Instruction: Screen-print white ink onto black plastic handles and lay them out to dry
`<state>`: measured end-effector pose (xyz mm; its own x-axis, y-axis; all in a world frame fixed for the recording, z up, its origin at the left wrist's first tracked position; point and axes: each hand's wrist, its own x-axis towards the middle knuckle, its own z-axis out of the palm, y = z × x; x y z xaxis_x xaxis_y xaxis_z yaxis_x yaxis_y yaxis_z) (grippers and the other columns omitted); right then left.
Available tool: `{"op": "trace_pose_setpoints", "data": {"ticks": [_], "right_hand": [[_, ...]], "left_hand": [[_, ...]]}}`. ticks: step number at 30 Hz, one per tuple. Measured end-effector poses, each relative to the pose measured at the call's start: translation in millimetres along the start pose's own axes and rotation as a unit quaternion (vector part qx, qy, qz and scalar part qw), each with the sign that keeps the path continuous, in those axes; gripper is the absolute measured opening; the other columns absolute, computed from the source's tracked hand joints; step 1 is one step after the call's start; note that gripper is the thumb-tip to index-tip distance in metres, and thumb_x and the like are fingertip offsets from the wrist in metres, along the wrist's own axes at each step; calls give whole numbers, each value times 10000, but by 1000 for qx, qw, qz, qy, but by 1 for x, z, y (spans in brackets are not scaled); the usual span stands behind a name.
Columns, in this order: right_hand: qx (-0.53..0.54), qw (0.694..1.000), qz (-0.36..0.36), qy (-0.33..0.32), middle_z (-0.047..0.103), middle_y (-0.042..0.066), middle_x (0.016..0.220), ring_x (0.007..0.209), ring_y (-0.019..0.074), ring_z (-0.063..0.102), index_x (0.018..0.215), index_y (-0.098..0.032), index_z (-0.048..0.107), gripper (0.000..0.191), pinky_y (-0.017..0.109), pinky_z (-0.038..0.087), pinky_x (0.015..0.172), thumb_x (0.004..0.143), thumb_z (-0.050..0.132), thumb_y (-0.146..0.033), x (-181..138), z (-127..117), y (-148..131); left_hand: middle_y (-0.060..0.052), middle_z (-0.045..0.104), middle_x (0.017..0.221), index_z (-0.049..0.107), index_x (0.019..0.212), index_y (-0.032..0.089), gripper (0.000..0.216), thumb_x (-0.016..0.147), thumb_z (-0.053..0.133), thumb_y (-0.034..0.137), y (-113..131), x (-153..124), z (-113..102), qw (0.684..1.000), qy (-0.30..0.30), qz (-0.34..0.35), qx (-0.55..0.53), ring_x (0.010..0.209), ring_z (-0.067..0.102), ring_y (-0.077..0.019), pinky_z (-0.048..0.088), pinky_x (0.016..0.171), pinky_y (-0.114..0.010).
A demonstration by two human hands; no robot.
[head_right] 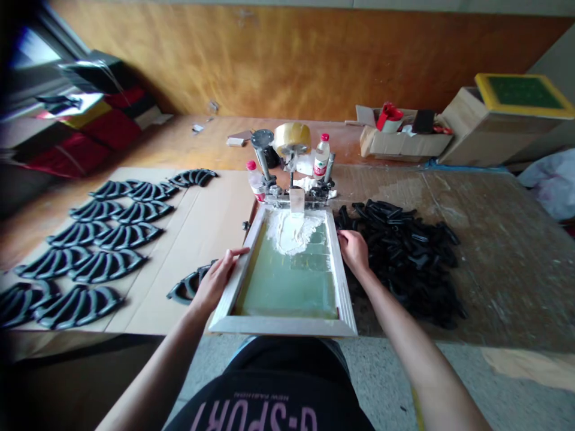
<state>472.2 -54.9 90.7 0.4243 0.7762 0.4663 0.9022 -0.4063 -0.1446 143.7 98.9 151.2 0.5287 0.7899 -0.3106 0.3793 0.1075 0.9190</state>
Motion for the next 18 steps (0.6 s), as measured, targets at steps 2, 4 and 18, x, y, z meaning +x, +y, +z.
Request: {"op": "trace_pose_setpoints", "data": {"ticks": [2, 4, 18], "right_hand": [[104, 994, 23, 11, 662, 115, 1205, 1106, 261, 614, 1223, -186, 637, 342, 420, 503, 968, 898, 539, -227, 27, -3, -6], [167, 986, -6, 19, 473, 139, 1441, 1312, 301, 450, 1382, -197, 502, 546, 485, 382, 1095, 851, 625, -230, 58, -3, -27], [122, 909, -323, -235, 626, 81, 852, 879, 221, 534, 832, -159, 632, 186, 308, 406, 746, 774, 517, -24, 47, -5, -81]], "left_hand": [[-58, 676, 1198, 577, 1346, 237, 633, 863, 487, 635, -20, 3, 6, 1000, -5, -8, -8, 939, 637, -204, 510, 743, -267], [-79, 688, 1173, 488, 1427, 225, 710, 830, 562, 601, -41, 10, 13, 1000, -8, -14, -22, 922, 650, -210, 517, 743, -279], [-73, 723, 1051, 470, 1429, 206, 717, 820, 589, 564, -83, 26, 25, 998, -9, -52, -42, 941, 673, -222, 516, 815, -313]]}}
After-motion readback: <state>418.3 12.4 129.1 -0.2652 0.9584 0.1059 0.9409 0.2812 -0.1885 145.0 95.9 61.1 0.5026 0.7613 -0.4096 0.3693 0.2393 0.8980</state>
